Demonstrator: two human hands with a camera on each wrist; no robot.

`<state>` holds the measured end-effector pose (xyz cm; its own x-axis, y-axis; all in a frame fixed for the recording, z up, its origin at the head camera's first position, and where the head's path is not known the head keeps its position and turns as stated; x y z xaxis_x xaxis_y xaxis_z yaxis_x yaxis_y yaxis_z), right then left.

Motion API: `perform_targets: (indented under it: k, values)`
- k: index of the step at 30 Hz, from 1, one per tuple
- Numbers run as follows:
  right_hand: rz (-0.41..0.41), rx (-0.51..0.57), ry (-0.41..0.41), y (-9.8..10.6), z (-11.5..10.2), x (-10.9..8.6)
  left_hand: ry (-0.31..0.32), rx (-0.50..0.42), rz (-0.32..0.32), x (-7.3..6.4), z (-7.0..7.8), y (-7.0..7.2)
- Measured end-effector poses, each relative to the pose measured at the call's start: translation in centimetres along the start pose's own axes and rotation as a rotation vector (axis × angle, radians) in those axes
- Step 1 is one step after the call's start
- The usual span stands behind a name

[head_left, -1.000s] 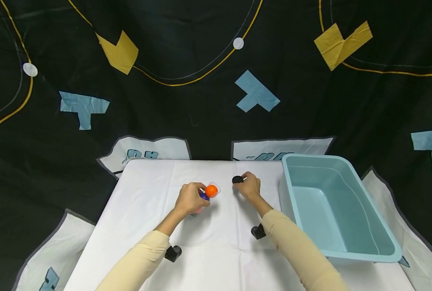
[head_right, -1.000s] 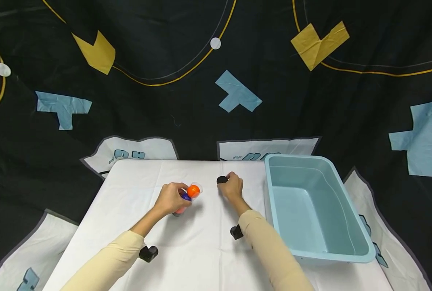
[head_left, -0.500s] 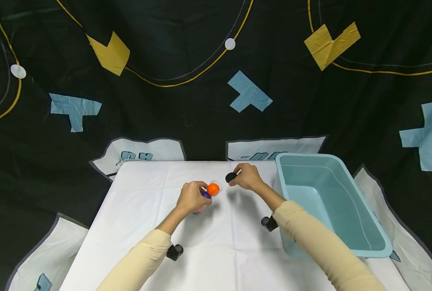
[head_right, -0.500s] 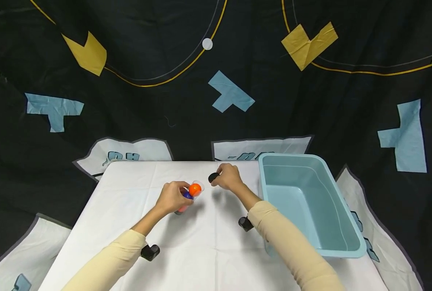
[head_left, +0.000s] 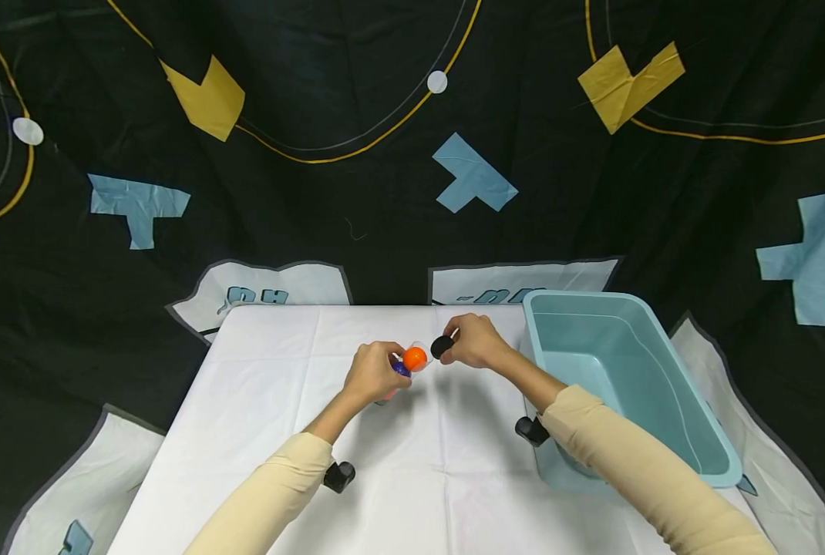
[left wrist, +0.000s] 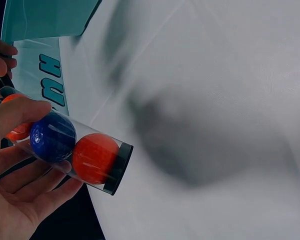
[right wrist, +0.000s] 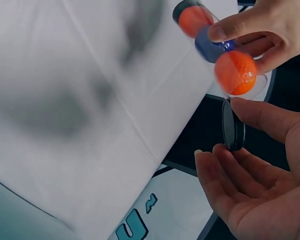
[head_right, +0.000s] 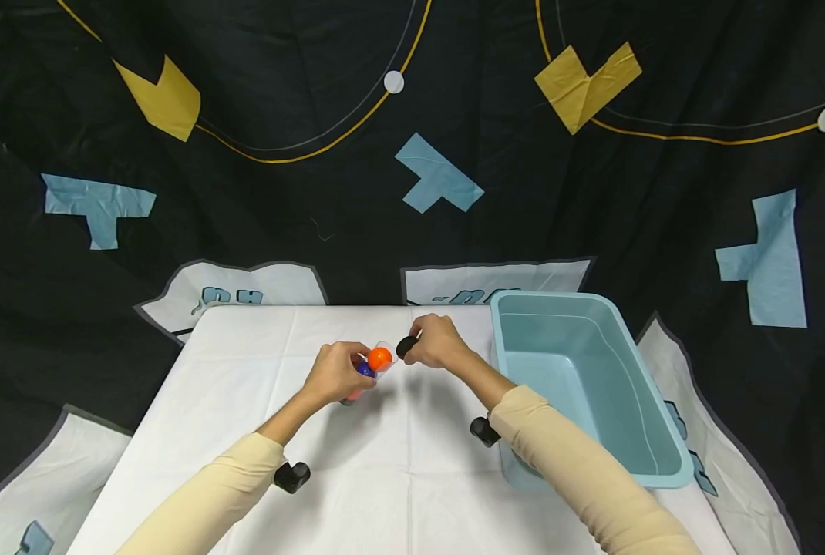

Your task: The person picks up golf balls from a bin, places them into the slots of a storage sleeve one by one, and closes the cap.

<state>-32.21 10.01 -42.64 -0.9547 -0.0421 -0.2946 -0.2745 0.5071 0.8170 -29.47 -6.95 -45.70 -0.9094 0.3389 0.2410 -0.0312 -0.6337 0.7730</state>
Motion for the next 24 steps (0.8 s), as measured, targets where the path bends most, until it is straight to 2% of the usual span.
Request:
perform_targets:
  k: [9, 13, 18, 21, 24]
  values:
    - [-0.017, -0.024, 0.116, 0.0, -0.4, -0.4, -0.009, 0.006, -0.024, 0.1, 0.3, -0.6]
    - [-0.055, 0.005, 0.128, -0.3, 0.0, -0.2, -0.008, -0.013, -0.036, 0.1, 0.5, -1.0]
    - [-0.159, 0.129, 0.052, -1.1, 0.8, 0.1, -0.005, -0.038, -0.018, 0.2, 0.5, -1.3]
    - [-0.241, 0.212, -0.014, -2.0, 1.2, 0.2, -0.006, -0.052, -0.028, 0.4, 0.3, -1.8]
    - [-0.292, 0.26, -0.037, -2.5, 1.3, 0.3, -0.014, -0.066, -0.037, 0.6, 0.4, -2.4]
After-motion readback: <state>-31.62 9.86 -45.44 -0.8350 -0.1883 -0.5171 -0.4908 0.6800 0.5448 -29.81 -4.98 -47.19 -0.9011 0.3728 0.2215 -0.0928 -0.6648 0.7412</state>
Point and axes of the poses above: each hand's wrist, its own x-axis towards the middle knuckle, its own y-axis out of the back of the hand, z = x × y, the point moved 9 cm from there along x, towards the middle knuckle, and after that the axes turned 12 degrees about -y, right-handed, at the moved point
